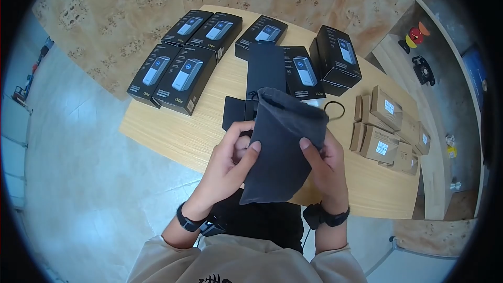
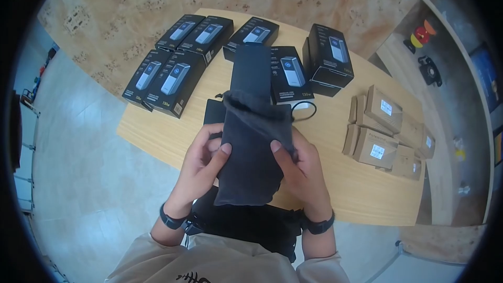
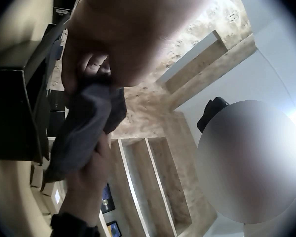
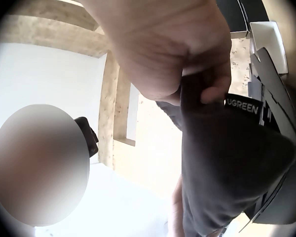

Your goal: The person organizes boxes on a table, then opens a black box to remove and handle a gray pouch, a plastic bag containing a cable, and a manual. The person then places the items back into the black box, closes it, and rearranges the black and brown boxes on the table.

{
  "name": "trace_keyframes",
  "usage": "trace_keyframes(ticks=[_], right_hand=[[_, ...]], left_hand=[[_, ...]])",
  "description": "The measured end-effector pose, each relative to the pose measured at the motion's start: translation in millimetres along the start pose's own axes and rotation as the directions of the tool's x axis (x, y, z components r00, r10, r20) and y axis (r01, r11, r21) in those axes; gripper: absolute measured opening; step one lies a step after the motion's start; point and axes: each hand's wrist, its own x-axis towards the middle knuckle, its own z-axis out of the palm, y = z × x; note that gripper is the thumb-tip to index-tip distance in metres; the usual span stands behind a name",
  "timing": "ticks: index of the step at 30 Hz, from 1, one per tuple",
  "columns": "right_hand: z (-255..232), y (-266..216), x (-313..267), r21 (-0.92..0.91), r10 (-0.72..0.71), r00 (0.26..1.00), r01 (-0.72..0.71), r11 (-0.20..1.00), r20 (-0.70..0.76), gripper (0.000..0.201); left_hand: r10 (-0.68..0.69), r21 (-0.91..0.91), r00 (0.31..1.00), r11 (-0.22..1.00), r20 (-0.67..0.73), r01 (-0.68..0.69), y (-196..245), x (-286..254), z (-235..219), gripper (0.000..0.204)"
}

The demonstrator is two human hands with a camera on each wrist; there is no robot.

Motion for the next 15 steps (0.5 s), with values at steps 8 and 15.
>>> trace_keyframes(ticks=[8,15], right_hand=[[-8,2,7,0.163,-0.139,0.968,0.106,0.981,0.208,0.043],[-11,-4,5,0.209,-0.045,0.98,0.004,0.978,0.193,0.037]], left_hand=[[0.084,0.09,0.996,0.993,-0.042,-0.08,-1,4,-6,0.021],[-0.142,-0.085,0.982,0.988,-0.128,0.131,22,3,-5,0.027]])
